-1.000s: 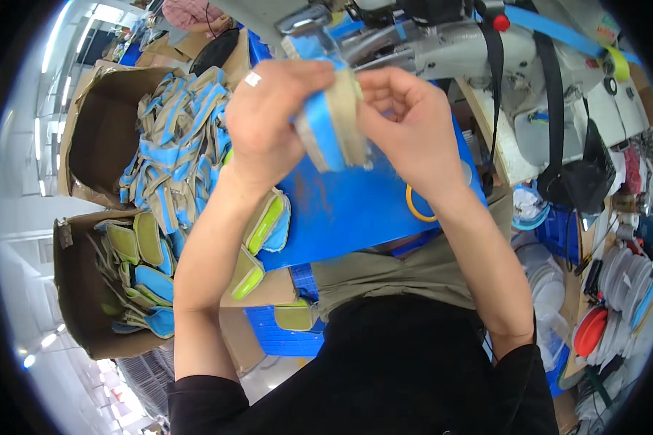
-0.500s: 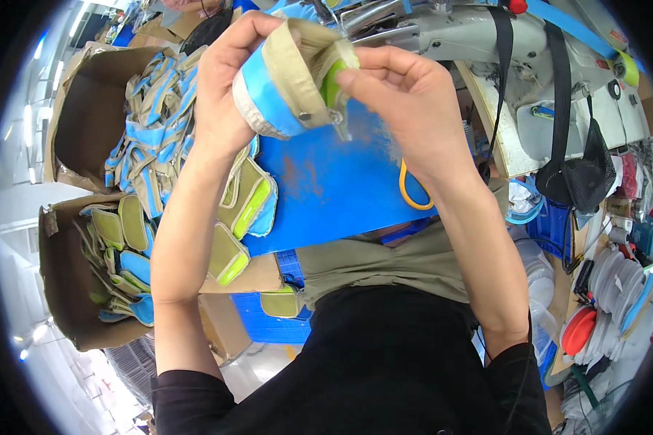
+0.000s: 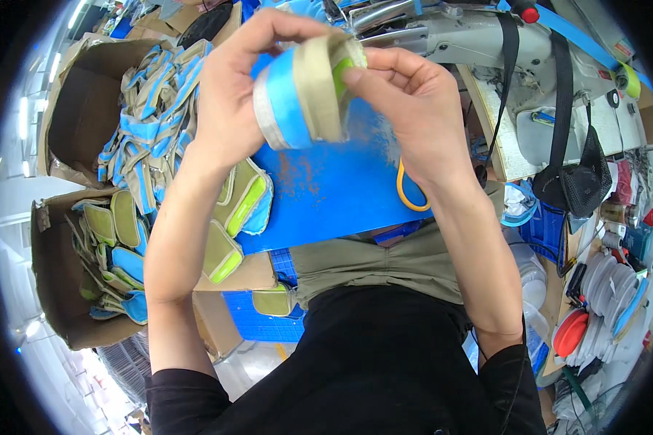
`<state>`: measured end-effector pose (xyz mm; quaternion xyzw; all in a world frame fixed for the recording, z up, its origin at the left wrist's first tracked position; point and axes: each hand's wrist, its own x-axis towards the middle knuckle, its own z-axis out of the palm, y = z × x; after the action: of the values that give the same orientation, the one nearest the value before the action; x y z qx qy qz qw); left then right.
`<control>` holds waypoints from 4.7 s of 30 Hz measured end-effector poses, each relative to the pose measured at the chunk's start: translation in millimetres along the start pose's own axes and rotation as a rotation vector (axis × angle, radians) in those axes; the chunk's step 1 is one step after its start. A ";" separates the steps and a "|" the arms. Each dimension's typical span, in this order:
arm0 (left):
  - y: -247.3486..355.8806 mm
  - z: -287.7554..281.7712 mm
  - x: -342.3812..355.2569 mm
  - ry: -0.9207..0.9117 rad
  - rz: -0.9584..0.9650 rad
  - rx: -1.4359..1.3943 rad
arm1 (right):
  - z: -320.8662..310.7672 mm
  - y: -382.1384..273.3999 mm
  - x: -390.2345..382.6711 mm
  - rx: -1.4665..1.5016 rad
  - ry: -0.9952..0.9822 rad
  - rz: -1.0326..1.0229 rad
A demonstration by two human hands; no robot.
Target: The person inserts a blue foam insert into a beige mesh pouch and feeds the opening under a sewing machine to stitch it closed. They use scissors to trim the excess thread and place the finished pouch aside before repeating the process with another unit.
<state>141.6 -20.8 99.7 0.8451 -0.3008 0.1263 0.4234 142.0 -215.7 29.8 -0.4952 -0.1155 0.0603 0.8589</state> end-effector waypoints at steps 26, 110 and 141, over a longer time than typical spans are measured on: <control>2.4 14.3 -3.5 0.188 0.243 0.549 | 23.7 3.7 5.8 -0.184 0.329 -0.187; 4.2 39.2 10.3 0.251 -0.583 -0.636 | -7.1 -8.6 -21.8 -0.050 0.000 0.113; 54.5 31.3 -28.5 0.211 -0.780 -0.855 | -23.2 -30.1 -56.7 -0.092 -0.076 0.134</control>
<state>84.3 -59.3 102.2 0.6303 0.0518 -0.0878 0.7696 92.8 -262.7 36.7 -0.5383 -0.1171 0.1310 0.8242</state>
